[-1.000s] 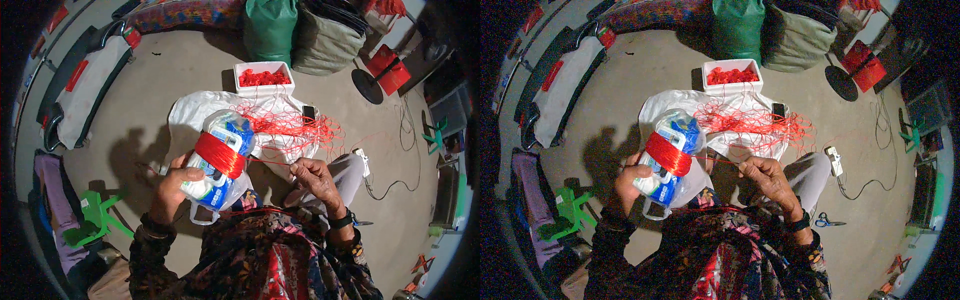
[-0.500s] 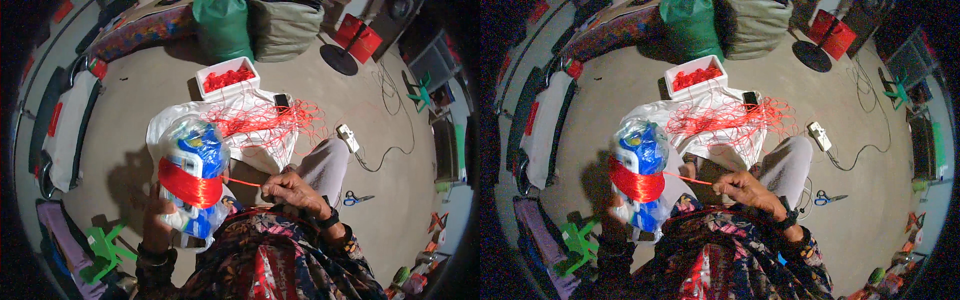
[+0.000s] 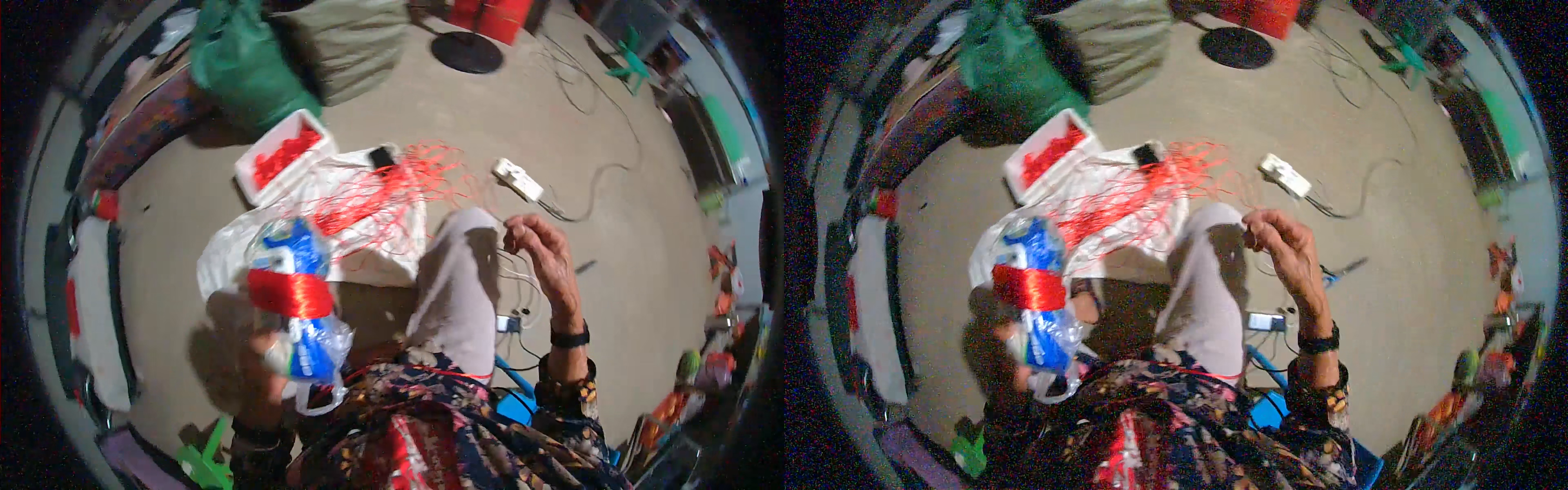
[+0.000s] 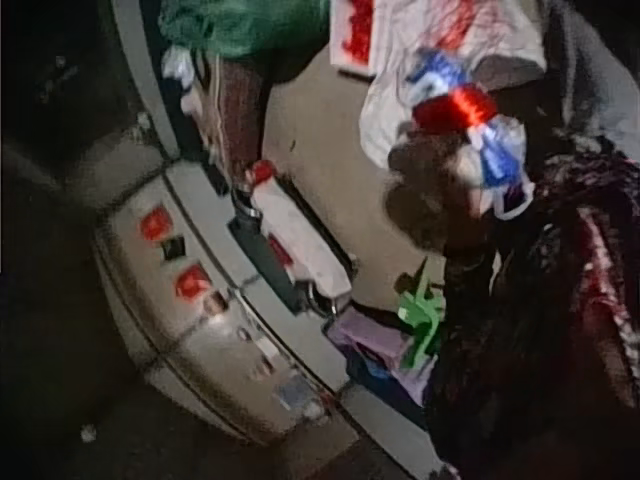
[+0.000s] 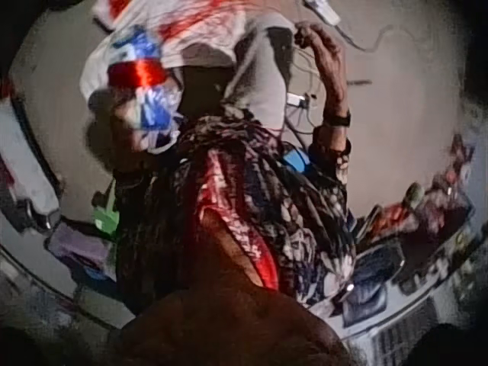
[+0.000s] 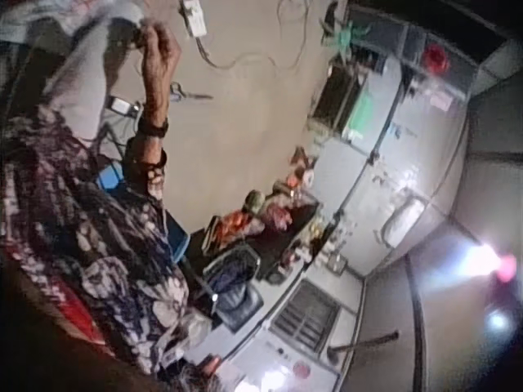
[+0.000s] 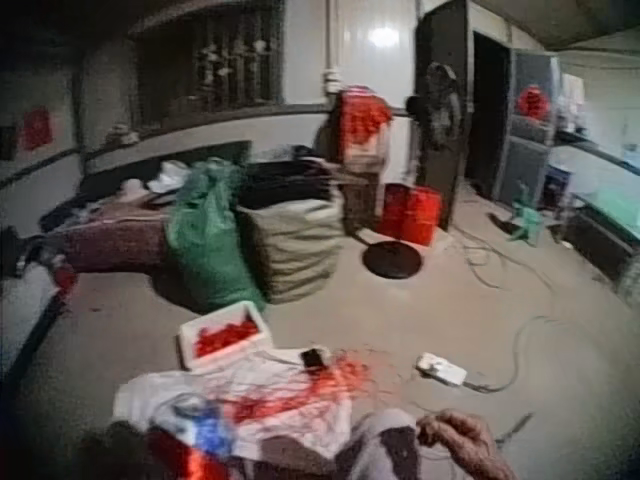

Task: Winding red plastic string around a bundle of blue items wrapped in plastic and cutting it with scissors.

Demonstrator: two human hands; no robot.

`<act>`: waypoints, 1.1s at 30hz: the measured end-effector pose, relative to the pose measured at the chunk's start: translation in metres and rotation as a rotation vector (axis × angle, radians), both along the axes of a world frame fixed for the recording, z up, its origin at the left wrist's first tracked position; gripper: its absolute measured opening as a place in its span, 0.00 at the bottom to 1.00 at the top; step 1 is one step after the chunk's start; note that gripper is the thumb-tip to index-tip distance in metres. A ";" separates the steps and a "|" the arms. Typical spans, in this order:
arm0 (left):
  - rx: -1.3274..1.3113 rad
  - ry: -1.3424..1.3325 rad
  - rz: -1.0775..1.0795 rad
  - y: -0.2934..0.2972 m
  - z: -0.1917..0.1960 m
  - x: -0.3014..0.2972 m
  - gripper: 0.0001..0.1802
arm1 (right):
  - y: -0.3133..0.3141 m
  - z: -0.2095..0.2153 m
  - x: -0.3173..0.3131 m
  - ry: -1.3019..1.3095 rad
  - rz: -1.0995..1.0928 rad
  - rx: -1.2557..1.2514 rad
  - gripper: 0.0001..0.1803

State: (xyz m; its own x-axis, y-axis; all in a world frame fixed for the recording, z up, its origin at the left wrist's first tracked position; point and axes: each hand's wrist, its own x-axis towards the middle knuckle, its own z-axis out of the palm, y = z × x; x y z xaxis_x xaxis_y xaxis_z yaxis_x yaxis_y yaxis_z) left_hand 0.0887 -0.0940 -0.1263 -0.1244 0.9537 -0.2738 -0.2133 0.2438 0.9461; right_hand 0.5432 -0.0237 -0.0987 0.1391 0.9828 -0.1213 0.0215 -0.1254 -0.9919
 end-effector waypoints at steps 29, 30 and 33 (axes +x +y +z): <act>-0.081 0.008 -0.225 0.079 0.048 0.072 0.31 | -0.062 -0.206 0.160 0.599 -0.612 -0.393 0.06; -0.063 0.005 -0.225 0.073 0.048 0.067 0.32 | -0.064 -0.201 0.160 0.603 -0.615 -0.385 0.06; -0.064 -0.024 -0.206 0.053 0.043 0.047 0.30 | -0.064 -0.193 0.157 0.612 -0.594 -0.347 0.06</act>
